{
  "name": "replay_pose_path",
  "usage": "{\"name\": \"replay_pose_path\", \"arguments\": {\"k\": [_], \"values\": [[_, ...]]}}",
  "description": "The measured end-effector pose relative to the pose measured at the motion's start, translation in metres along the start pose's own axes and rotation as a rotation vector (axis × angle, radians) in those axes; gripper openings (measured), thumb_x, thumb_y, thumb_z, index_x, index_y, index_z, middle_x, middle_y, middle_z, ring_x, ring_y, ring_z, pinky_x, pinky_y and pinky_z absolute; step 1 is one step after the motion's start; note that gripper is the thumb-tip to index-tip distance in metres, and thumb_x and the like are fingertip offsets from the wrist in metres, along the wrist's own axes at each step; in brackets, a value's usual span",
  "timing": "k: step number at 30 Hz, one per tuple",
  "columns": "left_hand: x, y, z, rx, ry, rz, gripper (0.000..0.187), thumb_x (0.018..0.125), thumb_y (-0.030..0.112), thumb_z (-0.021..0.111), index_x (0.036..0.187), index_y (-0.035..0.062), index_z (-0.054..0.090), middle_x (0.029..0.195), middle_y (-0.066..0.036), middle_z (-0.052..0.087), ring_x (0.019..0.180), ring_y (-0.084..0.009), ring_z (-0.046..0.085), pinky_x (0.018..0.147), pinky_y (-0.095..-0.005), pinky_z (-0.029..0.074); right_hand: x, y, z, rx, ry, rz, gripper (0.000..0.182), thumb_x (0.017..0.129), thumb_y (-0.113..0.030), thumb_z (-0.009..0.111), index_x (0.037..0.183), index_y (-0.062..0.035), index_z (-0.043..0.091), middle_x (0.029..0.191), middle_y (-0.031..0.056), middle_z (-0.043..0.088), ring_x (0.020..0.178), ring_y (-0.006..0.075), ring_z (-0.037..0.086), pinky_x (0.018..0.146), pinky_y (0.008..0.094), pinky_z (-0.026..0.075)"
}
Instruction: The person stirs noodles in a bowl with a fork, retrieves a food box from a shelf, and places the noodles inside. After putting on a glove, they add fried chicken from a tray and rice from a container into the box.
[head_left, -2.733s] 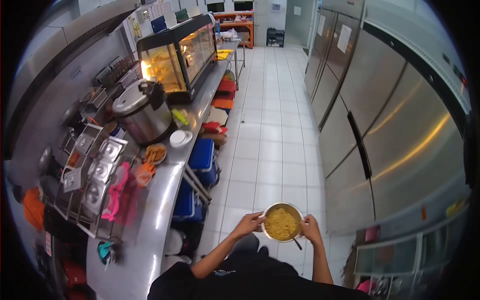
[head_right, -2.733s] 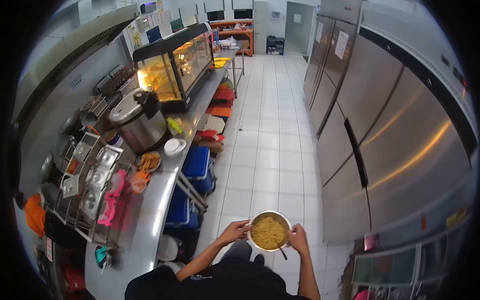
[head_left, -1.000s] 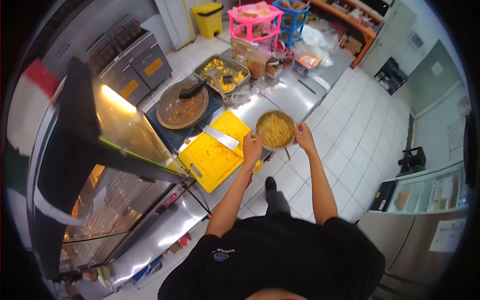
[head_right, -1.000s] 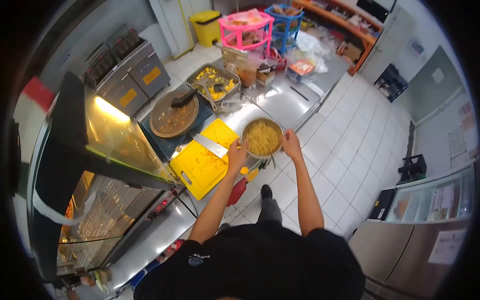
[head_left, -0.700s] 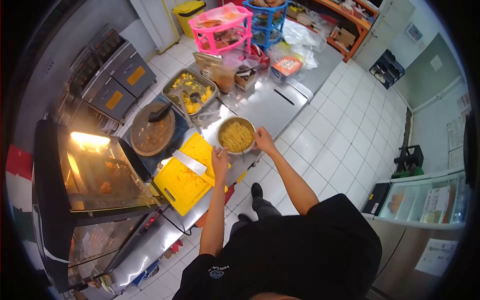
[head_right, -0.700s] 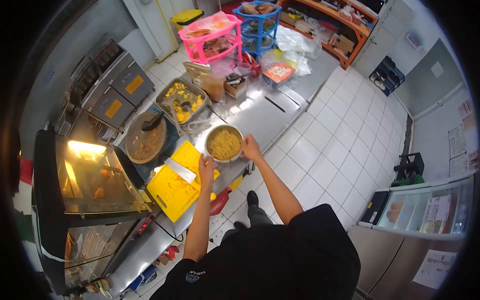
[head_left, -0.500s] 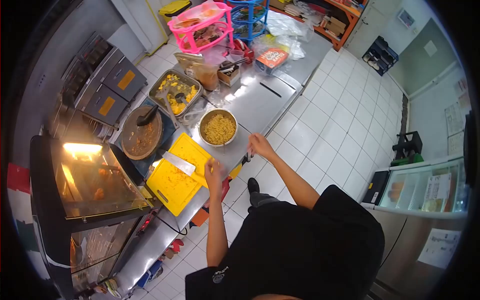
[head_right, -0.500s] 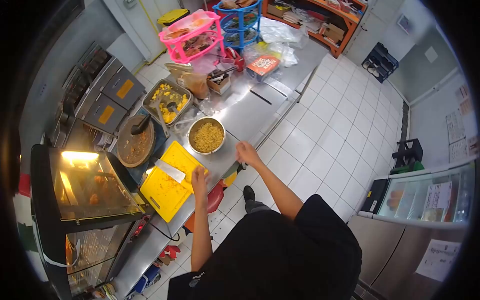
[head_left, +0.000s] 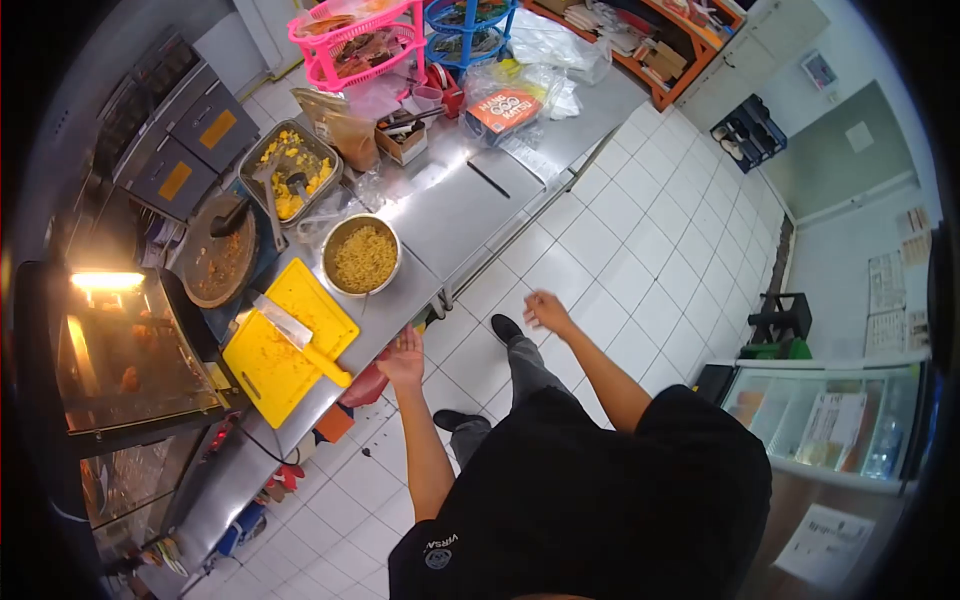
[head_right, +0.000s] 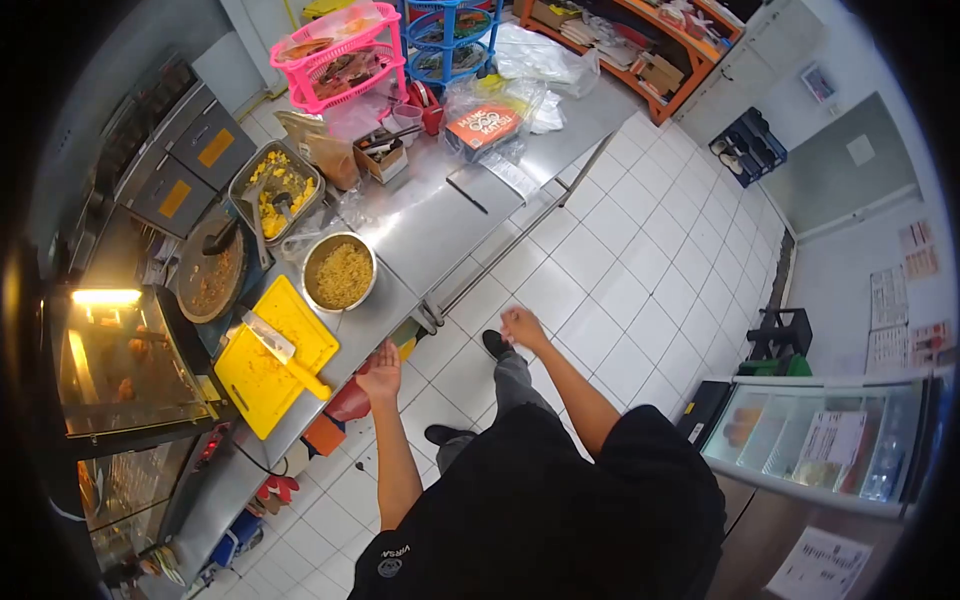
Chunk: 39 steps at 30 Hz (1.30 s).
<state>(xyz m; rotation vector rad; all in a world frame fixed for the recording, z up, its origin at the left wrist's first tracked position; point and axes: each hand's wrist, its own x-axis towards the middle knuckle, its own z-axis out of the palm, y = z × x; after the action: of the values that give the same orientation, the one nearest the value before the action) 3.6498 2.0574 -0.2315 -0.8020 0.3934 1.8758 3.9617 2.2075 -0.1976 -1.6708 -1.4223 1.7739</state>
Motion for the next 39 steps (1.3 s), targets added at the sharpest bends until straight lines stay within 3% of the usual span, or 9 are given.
{"name": "replay_pose_path", "arguments": {"k": [6, 14, 20, 22, 28, 30, 35, 38, 39], "values": [[-0.026, -0.069, -0.003, 0.309, 0.036, 0.144, 0.082, 0.076, 0.067, 0.055, 0.134, 0.0136, 0.033, 0.139, -0.015, 0.037, 0.131, -0.0354, 0.033, 0.103, -0.0546, 0.031, 0.11, -0.065, -0.095, 0.016, -0.048, -0.044, 0.027, 0.092, -0.03, 0.051, 0.103, -0.0056, 0.055, 0.081, 0.0082, 0.063, 0.068, 0.0166, 0.063, 0.058, 0.0288, 0.051], [0.006, -0.112, 0.048, 0.177, 0.141, 0.823, 0.07, 0.078, 0.069, 0.048, 0.125, 0.0174, 0.045, 0.136, -0.011, 0.039, 0.126, -0.0312, 0.037, 0.103, -0.052, 0.035, 0.15, -0.032, -0.162, 0.021, -0.11, 0.195, 0.028, 0.091, -0.03, 0.049, 0.101, -0.0045, 0.056, 0.08, 0.0078, 0.062, 0.067, 0.0155, 0.063, 0.059, 0.0277, 0.05], [0.014, -0.136, 0.052, 0.471, 0.376, 1.014, 0.076, 0.09, 0.058, 0.038, 0.146, 0.0219, 0.002, 0.136, -0.015, 0.04, 0.126, -0.0305, 0.039, 0.103, -0.051, 0.035, 0.136, 0.055, -0.17, -0.087, -0.185, 0.347, 0.029, 0.09, -0.032, 0.051, 0.099, -0.0043, 0.056, 0.079, 0.0087, 0.063, 0.064, 0.0171, 0.063, 0.053, 0.0284, 0.05], [0.015, -0.147, 0.047, 0.978, 0.544, 1.223, 0.071, 0.095, 0.046, 0.037, 0.147, 0.0165, -0.001, 0.132, -0.019, 0.046, 0.122, -0.0316, 0.045, 0.103, -0.048, 0.034, 0.128, 0.072, -0.177, -0.122, -0.217, 0.409, 0.031, 0.089, -0.032, 0.052, 0.099, -0.0028, 0.057, 0.077, 0.0094, 0.063, 0.061, 0.0172, 0.063, 0.05, 0.0282, 0.05], [0.006, -0.149, 0.08, 1.349, 0.707, 1.114, 0.072, 0.098, 0.035, 0.039, 0.145, -0.0008, -0.002, 0.128, -0.026, 0.049, 0.121, -0.0293, 0.049, 0.102, -0.0325, 0.035, 0.13, 0.101, -0.202, -0.384, -0.266, 0.376, 0.031, 0.089, -0.031, 0.053, 0.096, -0.0005, 0.057, 0.073, 0.0111, 0.064, 0.057, 0.0169, 0.063, 0.047, 0.0282, 0.049], [0.0, -0.147, 0.094, 1.393, 0.703, 1.038, 0.079, 0.096, 0.037, 0.044, 0.143, -0.0065, -0.003, 0.142, -0.027, 0.03, 0.121, -0.0335, 0.048, 0.104, -0.0377, 0.033, 0.137, 0.105, -0.21, -0.403, -0.244, 0.35, 0.031, 0.088, -0.031, 0.055, 0.093, 0.0, 0.058, 0.069, 0.0112, 0.064, 0.056, 0.0179, 0.063, 0.049, 0.0295, 0.05], [0.0, -0.161, 0.064, 1.807, 0.752, 1.052, 0.072, 0.094, 0.036, 0.049, 0.148, 0.0149, 0.006, 0.113, -0.024, 0.06, 0.104, -0.0307, 0.061, 0.085, -0.036, 0.047, 0.149, 0.107, -0.215, -0.461, -0.195, 0.315, 0.032, 0.087, -0.032, 0.056, 0.087, -0.0005, 0.058, 0.065, 0.0111, 0.064, 0.054, 0.0188, 0.064, 0.051, 0.0304, 0.05], [-0.016, -0.145, 0.052, 1.981, 0.69, 1.022, 0.075, 0.092, 0.036, 0.051, 0.148, 0.0131, 0.006, 0.113, -0.023, 0.061, 0.102, -0.0318, 0.062, 0.083, -0.0356, 0.048, 0.146, 0.104, -0.207, -0.47, -0.274, 0.233, 0.032, 0.088, -0.031, 0.055, 0.095, 0.0001, 0.058, 0.07, 0.0114, 0.065, 0.056, 0.0164, 0.063, 0.045, 0.0277, 0.048], [-0.022, -0.146, 0.041, 1.919, 0.662, 1.089, 0.064, 0.089, 0.04, 0.054, 0.141, 0.0098, 0.033, 0.111, -0.022, 0.062, 0.099, -0.0335, 0.062, 0.083, -0.0378, 0.048, 0.143, 0.106, -0.204, -0.476, -0.278, 0.227, 0.032, 0.088, -0.031, 0.055, 0.095, 0.0001, 0.058, 0.07, 0.0114, 0.065, 0.056, 0.0164, 0.063, 0.045, 0.0277, 0.048]]}}
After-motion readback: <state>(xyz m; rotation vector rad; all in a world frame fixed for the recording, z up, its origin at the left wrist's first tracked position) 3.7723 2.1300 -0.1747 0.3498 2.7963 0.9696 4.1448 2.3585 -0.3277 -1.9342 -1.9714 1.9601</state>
